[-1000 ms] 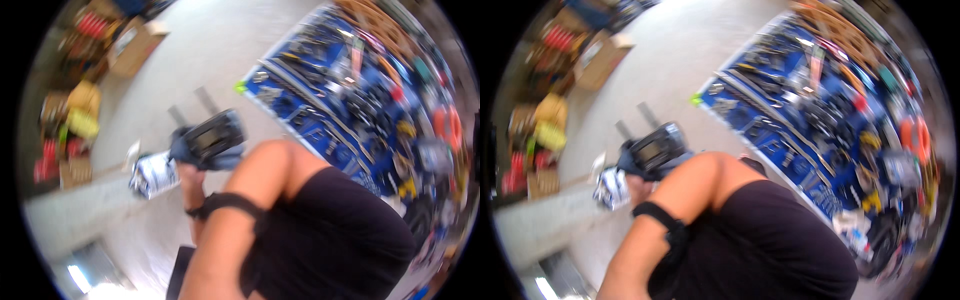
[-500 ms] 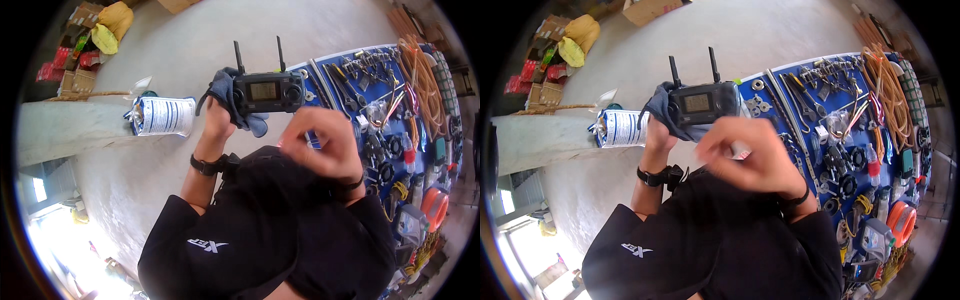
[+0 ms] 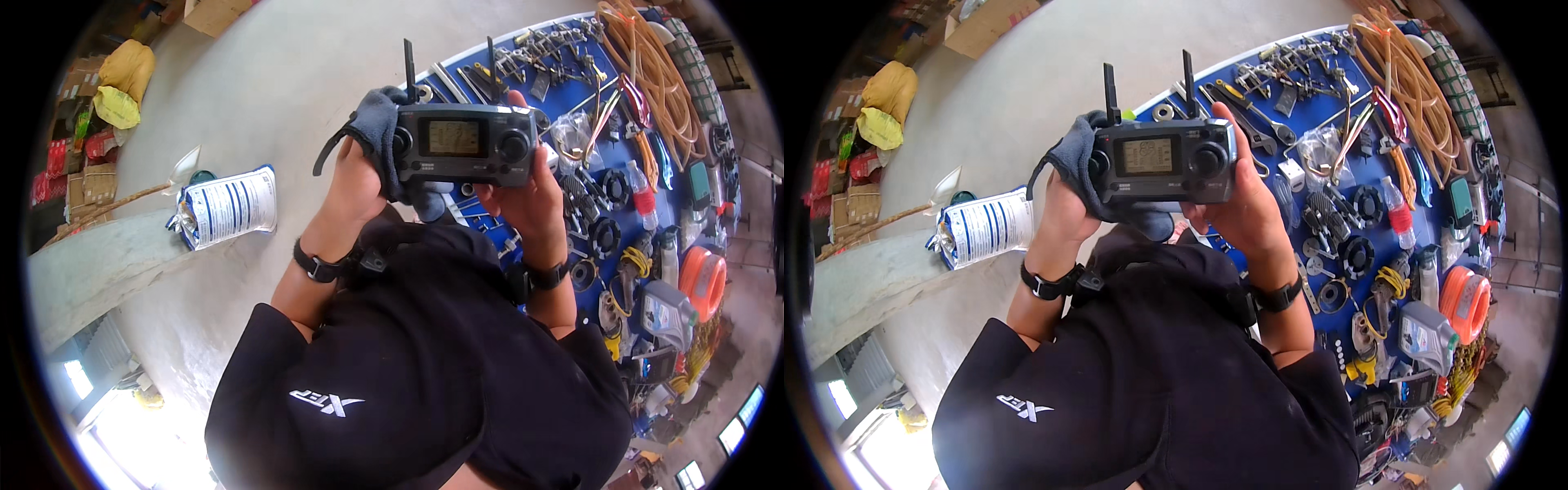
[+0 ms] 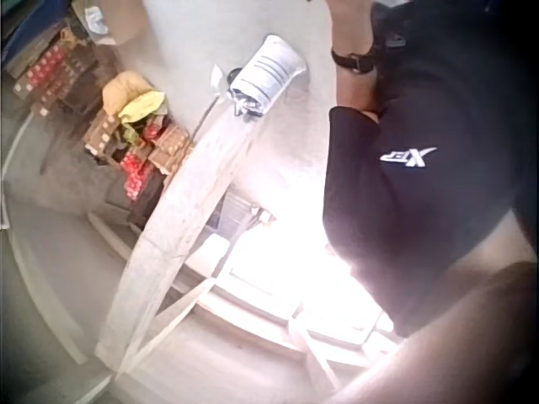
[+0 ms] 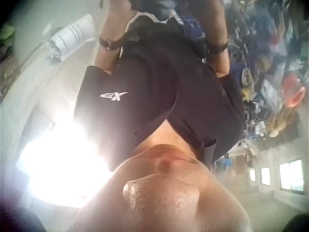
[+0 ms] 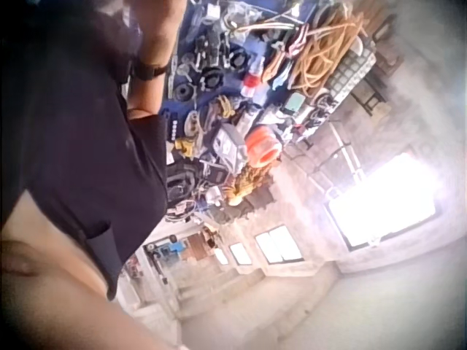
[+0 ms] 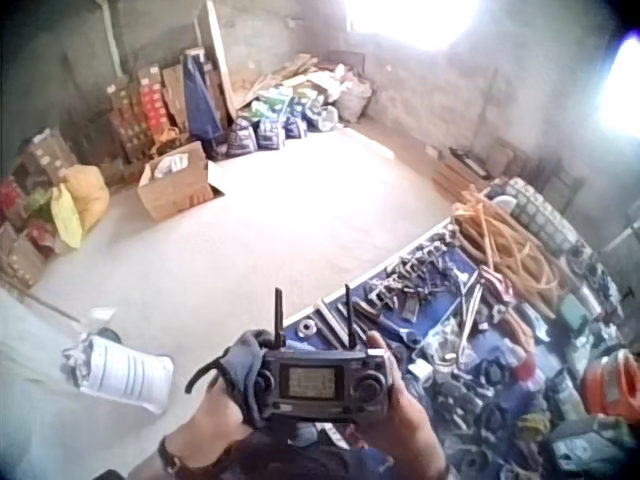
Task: The person adjusts the head-mounted camera and wipes it with a cloth. They then pick up a drone, unfold its arms, and inspect it. The person places the drone on a workbench and organizes various tools and parts, including a small metal piece and a cloth.
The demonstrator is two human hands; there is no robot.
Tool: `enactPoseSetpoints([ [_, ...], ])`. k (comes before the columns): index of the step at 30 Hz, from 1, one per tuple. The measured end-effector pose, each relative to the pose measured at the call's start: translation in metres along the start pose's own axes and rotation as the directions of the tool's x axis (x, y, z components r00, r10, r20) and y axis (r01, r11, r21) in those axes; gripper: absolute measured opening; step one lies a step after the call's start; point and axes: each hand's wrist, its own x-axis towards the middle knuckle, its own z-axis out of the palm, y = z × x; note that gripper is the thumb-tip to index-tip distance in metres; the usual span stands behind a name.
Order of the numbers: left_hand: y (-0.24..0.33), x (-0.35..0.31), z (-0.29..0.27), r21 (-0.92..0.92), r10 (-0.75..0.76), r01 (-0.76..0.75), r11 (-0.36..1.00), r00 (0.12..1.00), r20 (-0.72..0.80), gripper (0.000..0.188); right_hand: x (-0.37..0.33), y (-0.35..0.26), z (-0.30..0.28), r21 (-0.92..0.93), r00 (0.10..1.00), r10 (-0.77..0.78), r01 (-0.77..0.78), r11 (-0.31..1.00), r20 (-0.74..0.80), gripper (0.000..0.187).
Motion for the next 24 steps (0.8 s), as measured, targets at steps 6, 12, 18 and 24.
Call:
enactPoseSetpoints([
  [6, -0.006, 0.003, 0.000, 0.043, -0.046, 0.042, 0.998, 0.995, 0.091, 0.041, -0.008, 0.000, -0.011, 0.190, 1.000, -0.021, 0.022, 0.981, -0.008, 0.076],
  [12, -0.011, 0.011, 0.003, 0.049, -0.084, 0.076, 0.996, 0.980, 0.178, 0.040, -0.013, -0.005, -0.011, 0.141, 0.990, -0.112, 0.124, 0.982, -0.091, 0.074],
  [18, -0.011, 0.020, -0.007, 0.270, -0.023, -0.027, 0.962, 0.983, 0.181, 0.037, -0.008, -0.008, -0.012, 0.134, 0.991, -0.126, 0.131, 0.982, -0.047, 0.076],
  [24, -0.002, 0.024, 0.000, 0.276, -0.052, 0.022, 0.961, 0.994, 0.101, 0.037, -0.001, -0.008, -0.002, 0.024, 0.986, -0.163, 0.164, 0.986, -0.044, 0.078],
])
